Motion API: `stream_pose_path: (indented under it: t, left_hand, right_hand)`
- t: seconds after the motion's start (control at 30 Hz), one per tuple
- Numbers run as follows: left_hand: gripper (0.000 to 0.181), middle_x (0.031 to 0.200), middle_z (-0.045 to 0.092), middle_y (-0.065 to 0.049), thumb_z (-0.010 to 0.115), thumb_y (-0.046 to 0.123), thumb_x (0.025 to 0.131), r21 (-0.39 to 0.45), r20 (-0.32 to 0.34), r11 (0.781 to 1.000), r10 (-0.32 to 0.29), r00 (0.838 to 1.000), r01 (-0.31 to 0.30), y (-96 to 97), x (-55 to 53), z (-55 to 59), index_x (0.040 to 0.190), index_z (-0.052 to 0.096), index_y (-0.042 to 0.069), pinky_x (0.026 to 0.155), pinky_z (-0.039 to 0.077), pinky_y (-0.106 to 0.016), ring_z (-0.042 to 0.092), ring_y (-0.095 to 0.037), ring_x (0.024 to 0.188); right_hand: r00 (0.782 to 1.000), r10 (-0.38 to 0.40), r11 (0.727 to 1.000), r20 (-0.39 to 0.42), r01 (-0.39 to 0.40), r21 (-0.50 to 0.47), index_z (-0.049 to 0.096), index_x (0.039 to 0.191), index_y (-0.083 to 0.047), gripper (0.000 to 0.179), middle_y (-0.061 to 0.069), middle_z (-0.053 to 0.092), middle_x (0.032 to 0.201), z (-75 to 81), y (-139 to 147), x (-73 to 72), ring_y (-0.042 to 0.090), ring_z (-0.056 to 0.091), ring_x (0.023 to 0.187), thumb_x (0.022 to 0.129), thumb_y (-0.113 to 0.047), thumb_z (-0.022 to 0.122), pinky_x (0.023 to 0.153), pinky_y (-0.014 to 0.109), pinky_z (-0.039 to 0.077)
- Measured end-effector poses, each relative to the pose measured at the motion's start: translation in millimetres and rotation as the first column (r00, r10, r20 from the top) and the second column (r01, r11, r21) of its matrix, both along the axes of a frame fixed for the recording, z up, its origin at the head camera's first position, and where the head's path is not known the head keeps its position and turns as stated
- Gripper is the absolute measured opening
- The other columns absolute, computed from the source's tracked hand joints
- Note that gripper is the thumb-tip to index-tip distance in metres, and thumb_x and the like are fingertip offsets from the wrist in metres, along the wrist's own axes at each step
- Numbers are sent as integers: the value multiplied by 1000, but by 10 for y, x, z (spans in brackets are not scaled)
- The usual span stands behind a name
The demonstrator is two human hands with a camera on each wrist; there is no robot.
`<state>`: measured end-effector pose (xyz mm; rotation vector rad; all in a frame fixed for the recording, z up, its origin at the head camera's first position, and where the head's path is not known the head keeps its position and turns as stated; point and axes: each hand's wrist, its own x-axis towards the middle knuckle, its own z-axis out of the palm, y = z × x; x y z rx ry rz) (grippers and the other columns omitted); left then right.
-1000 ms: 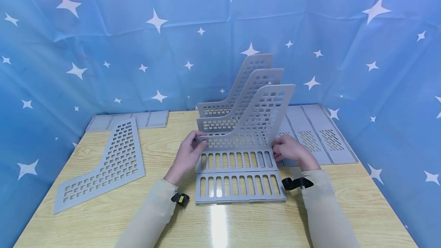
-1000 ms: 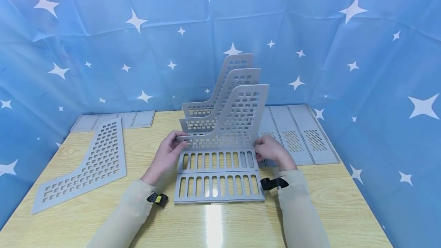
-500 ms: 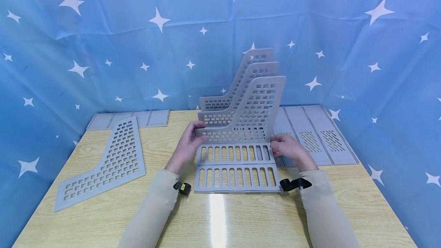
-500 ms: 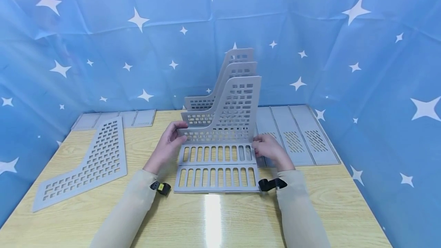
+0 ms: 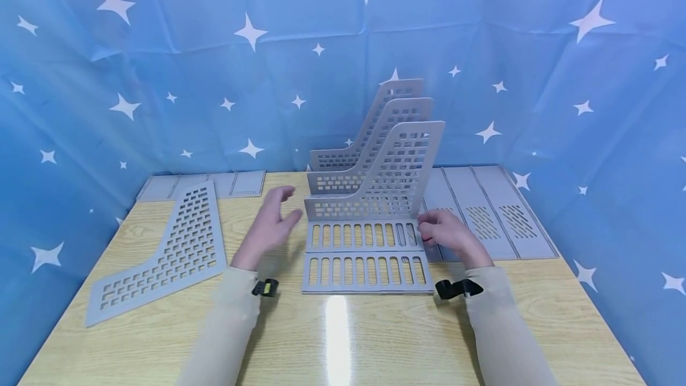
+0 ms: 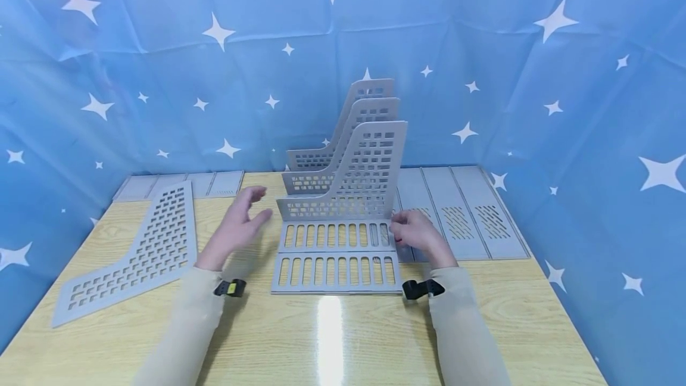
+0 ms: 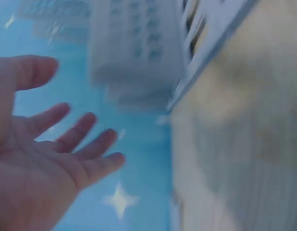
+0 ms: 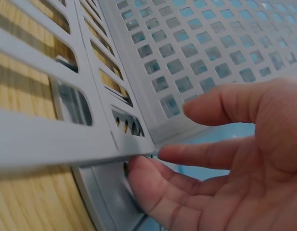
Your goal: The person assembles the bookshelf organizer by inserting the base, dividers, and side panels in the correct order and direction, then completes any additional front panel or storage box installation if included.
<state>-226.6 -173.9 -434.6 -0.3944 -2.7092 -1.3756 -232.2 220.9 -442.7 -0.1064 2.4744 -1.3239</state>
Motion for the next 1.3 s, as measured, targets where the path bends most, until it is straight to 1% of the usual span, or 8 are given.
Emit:
stream_pose_path:
  t: [0.2,0.37,0.47,0.63,0.73,0.9,1.1,1.3]
  left_hand:
    - [59,154,31,-34,54,19,107,-179,54,977,131,990,-120,-599,153,39,155,32,-7,110,37,-64,44,-49,132]
    - [70,156,19,-43,55,23,106,-330,157,930,220,963,-159,-1014,221,-30,157,22,-12,110,31,-72,28,-59,139]
    - [81,156,13,-47,60,28,103,-405,224,893,305,925,-197,-1203,245,-77,158,17,-13,110,26,-76,15,-65,142]
    - [101,149,15,-52,71,42,94,-500,336,836,428,839,-226,-1446,311,-115,157,16,-14,103,27,-80,19,-73,133]
    - [110,143,18,-55,74,50,88,-523,373,818,470,800,-237,-1545,342,-128,156,16,-15,102,28,-79,22,-74,129]
    - [118,132,29,-54,77,60,84,-528,403,806,515,757,-267,-1638,378,-129,153,19,-17,98,31,-75,31,-68,119]
    - [129,140,15,-57,83,57,80,-530,377,786,554,742,-318,-1652,360,-150,156,9,-16,105,22,-79,18,-71,130]
    - [141,147,4,-58,92,50,73,-467,325,801,549,770,-374,-1624,339,-199,160,-2,-9,111,15,-79,9,-74,136]
  right_hand:
    - [999,31,999,29,-32,11,49,136,18,44,27,63,113,20,24,18,25,65,87,101,-8,51,76,37,57]
    - [998,26,999,61,-28,30,51,133,16,39,23,63,107,14,31,24,24,65,84,104,-10,53,75,37,57]
    - [997,23,999,80,-25,30,52,130,15,36,20,62,104,0,33,25,23,64,81,104,-10,53,73,37,57]
    - [996,34,998,79,-38,40,54,126,14,33,20,62,102,-25,28,25,22,64,78,105,-10,54,71,38,58]
    - [996,37,998,78,-40,39,54,125,14,31,19,62,101,-25,23,26,23,63,77,105,-10,54,71,38,58]
    - [996,42,998,79,-45,33,54,125,14,31,19,62,100,-1,15,30,23,64,78,105,-10,54,71,37,58]
    - [996,48,998,78,-51,39,55,125,14,31,19,62,101,6,10,31,24,64,80,105,-10,54,72,38,58]
    - [997,49,996,59,-52,67,56,124,12,30,19,63,102,-13,15,35,23,64,80,105,-11,54,72,38,58]
